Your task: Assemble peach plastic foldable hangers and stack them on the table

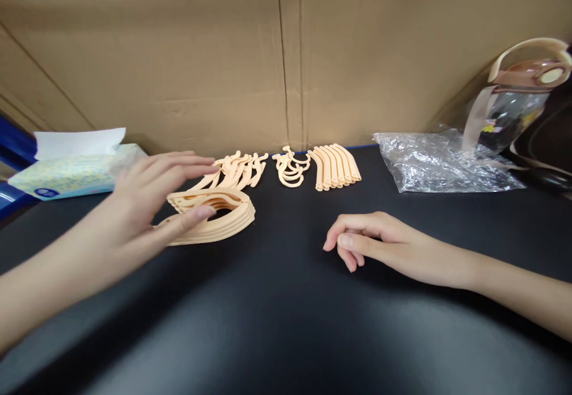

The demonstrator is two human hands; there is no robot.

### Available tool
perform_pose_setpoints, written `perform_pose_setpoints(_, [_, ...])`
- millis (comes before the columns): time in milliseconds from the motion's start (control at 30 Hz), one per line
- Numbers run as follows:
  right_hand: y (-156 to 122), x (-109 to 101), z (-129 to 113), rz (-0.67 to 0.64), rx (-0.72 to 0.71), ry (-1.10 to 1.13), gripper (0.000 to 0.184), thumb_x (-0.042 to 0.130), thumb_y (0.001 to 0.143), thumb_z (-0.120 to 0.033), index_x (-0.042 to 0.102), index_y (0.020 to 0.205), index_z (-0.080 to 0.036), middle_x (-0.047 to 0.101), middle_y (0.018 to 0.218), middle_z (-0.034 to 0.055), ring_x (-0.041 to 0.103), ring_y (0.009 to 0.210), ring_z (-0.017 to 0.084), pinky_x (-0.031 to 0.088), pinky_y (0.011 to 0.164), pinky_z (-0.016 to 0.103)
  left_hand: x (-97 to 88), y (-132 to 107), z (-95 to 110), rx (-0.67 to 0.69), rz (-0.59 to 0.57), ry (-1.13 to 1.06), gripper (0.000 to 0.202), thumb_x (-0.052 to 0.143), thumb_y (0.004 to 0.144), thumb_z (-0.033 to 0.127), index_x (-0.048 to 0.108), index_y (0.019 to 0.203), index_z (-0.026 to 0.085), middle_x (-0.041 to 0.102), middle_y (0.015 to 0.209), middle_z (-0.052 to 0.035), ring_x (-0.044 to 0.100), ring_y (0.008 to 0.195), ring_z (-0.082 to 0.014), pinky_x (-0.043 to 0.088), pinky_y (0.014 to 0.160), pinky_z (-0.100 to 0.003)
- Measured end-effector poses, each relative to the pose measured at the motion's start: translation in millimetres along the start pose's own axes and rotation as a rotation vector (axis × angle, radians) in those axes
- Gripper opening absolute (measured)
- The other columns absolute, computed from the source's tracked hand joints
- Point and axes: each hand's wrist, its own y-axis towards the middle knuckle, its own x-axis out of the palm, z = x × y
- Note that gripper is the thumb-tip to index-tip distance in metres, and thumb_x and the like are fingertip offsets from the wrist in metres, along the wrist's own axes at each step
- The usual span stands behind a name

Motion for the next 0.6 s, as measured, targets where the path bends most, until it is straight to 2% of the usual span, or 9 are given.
perform_pose_setpoints(100, [0,0,0,0.002,0.009,-0.014,0.038,0.048,0.101,-0.052,0.065,0.097,-0.019,0.060,0.073,-0.0009,0.054,0.070,0.013,0.040,0.067,0.027,10.4,-8,30,0.132,0.016,-0.084,0.038,0.046,0.099,0.041,0.047,0.136,0.033,0.051,0.144,0.0000,0.043,0.136,-0.0235,0.032,0.115,-0.035])
perform_pose_setpoints(167, [0,-1,0,0.004,0.008,-0.018,0.038,0.048,0.101,-0.052,0.065,0.097,-0.019,0.061,0.073,-0.0009,0.053,0.070,0.013,0.040,0.067,0.027,16.1,-14,46,0.191,-0.005,-0.132,0.041,0.049,0.098,0.040,0.046,0.139,0.038,0.051,0.145,0.0039,0.046,0.135,-0.0212,0.038,0.112,-0.030])
perform_pose_setpoints(233, [0,-1,0,0.006,0.008,-0.016,0.037,0.048,0.101,-0.052,0.065,0.097,-0.019,0.060,0.073,-0.0013,0.053,0.070,0.013,0.040,0.067,0.027,20.7,-19,55,0.265,-0.059,-0.142,0.044,0.051,0.097,0.039,0.047,0.141,0.039,0.052,0.147,0.0047,0.050,0.134,-0.0211,0.044,0.110,-0.031])
perform_pose_setpoints(367, [1,0,1,0.006,0.008,-0.010,0.035,0.048,0.101,-0.050,0.065,0.097,-0.019,0.060,0.073,-0.0021,0.053,0.070,0.012,0.039,0.068,0.027,28.9,-23,57,0.307,-0.127,-0.134,0.045,0.053,0.097,0.037,0.050,0.142,0.037,0.054,0.148,0.0030,0.053,0.134,-0.0250,0.049,0.110,-0.038])
perform_pose_setpoints(600, [2,1,-1,0.005,0.023,-0.016,0.035,0.048,0.101,-0.050,0.065,0.097,-0.019,0.059,0.073,-0.0026,0.052,0.070,0.012,0.039,0.067,0.027,47.7,-23,50,0.361,-0.153,-0.153,0.041,0.043,0.102,0.034,0.051,0.142,0.032,0.052,0.151,-0.0002,0.055,0.133,-0.0220,0.050,0.109,-0.036])
